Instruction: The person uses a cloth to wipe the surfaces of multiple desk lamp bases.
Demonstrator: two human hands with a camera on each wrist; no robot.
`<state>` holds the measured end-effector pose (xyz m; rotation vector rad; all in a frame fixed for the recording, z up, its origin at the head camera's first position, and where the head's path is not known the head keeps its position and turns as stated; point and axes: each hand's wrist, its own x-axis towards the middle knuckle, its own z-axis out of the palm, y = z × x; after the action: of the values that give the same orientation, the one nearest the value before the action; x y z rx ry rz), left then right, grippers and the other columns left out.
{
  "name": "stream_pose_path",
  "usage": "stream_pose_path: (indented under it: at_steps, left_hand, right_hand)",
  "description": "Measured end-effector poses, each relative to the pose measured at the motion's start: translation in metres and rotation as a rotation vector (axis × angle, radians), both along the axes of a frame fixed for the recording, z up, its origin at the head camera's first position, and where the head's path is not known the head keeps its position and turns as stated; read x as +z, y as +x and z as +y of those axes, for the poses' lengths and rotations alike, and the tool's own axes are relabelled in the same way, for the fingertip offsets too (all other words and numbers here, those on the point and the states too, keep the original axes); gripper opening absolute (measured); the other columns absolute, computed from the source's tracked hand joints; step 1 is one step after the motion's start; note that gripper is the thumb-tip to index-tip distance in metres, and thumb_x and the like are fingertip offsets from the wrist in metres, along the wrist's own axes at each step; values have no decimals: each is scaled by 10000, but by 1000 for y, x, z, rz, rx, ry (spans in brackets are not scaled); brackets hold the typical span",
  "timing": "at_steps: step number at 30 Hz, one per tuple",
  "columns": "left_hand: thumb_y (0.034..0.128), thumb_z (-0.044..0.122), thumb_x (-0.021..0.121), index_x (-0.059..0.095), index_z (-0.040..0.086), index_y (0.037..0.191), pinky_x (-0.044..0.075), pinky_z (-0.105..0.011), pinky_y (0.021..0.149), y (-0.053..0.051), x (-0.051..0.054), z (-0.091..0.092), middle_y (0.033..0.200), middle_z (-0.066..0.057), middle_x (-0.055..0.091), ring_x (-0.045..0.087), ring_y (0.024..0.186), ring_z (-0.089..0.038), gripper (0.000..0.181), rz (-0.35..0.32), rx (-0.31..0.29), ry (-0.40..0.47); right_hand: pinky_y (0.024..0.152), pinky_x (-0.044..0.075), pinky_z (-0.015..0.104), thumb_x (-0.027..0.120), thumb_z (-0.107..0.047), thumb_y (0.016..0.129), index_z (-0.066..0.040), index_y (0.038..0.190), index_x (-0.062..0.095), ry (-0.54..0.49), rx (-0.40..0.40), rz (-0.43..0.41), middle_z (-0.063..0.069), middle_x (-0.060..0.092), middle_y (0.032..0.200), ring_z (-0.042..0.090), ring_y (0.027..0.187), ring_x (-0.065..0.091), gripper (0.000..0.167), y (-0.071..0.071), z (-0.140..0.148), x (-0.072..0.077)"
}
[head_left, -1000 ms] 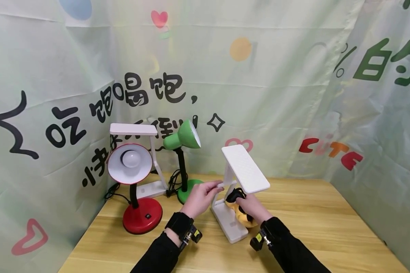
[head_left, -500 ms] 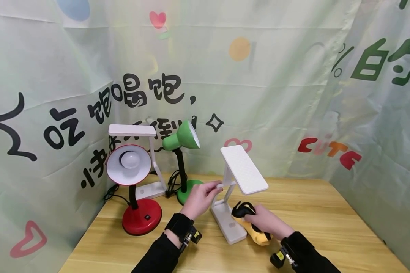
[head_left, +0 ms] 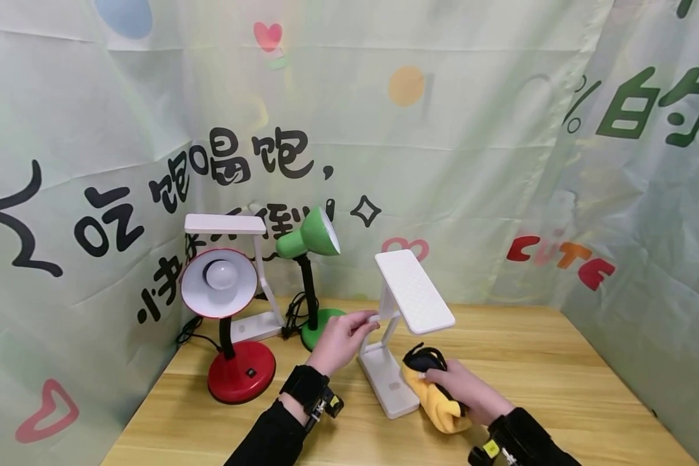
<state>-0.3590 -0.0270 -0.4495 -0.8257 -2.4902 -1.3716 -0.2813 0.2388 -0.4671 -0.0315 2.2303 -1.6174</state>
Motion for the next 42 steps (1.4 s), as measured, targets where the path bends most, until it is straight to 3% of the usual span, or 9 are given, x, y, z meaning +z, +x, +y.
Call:
stream_pose_path:
  at_steps: [5, 11, 17, 23, 27, 33, 36, 39, 42]
  left_hand:
    - [1027, 359, 591, 685, 307, 1297, 392, -227, 487, 0, -1, 0, 1053, 81, 757, 436, 498, -72, 291, 4, -6, -2]
    - [1026, 385, 581, 680, 318, 1300, 396, -228, 484, -2, -3, 0, 940, 125, 716, 444, 503, -67, 299, 1, -1, -12]
    - [1029, 379, 578, 678, 304, 1304, 397, -226, 481, -3, -4, 1, 945, 69, 737, 445, 501, -63, 303, 10, -10, -17]
    - [1028, 372, 586, 681, 293, 1305, 410, -228, 484, -2, -5, 1, 999, 94, 747, 465, 507, -62, 303, 28, -3, -10]
    - [1027, 358, 594, 682, 287, 1305, 413, -225, 493, -1, -4, 1, 1005, 97, 752, 476, 517, -64, 300, 27, 7, -3]
    - [1028, 336, 598, 682, 267, 1309, 423, -220, 505, 0, -2, 2, 1064, 84, 765, 544, 564, -85, 301, 34, 1, 3]
    - [1028, 347, 594, 676, 273, 1318, 436, -219, 515, 0, -2, 2, 1099, 81, 765, 598, 618, -75, 311, 24, -8, 3]
    - [1027, 356, 592, 670, 287, 1324, 413, -223, 498, 0, -2, 2, 1105, 86, 764, 560, 578, -68, 315, 8, -5, 5]
    - [1028, 348, 593, 665, 293, 1330, 380, -229, 477, 1, -2, 0, 1107, 78, 767, 480, 514, -70, 316, -6, -3, 10]
  right_hand:
    - [615, 535, 256, 562, -222, 946, 83, 1213, 462, -136, -111, -36, 55, 674, 856, 122, 698, 655, 417, -15, -16, 1]
    - [589, 510, 239, 577, -216, 956, 25, 1059, 557, -196, -180, -76, 11, 632, 784, 94, 652, 622, 262, -38, -31, 5]
    - [634, 519, 249, 508, -225, 992, 75, 1157, 515, -206, -152, -62, 26, 608, 870, 97, 715, 617, 342, -51, -38, 8]
    - [616, 517, 238, 493, -211, 992, 78, 1133, 506, -184, -93, -66, 25, 606, 841, 90, 698, 616, 321, -54, -34, 8]
    - [600, 522, 232, 518, -192, 971, 74, 1148, 483, -187, -45, -65, 27, 621, 840, 90, 693, 629, 321, -42, -29, 14]
    - [610, 521, 219, 534, -211, 940, 67, 1161, 456, -125, 50, -93, 24, 630, 854, 87, 706, 630, 364, 0, -11, 34]
    - [626, 524, 222, 548, -214, 926, 79, 1175, 461, -94, 59, -133, 37, 635, 882, 98, 720, 626, 394, 16, -1, 37]
    - [628, 517, 224, 548, -224, 930, 100, 1196, 459, -97, 68, -158, 38, 629, 880, 96, 707, 614, 428, 24, 4, 37]
    - [628, 518, 218, 549, -224, 935, 91, 1197, 462, -143, 74, -156, 25, 625, 870, 87, 707, 617, 419, 23, 3, 34]
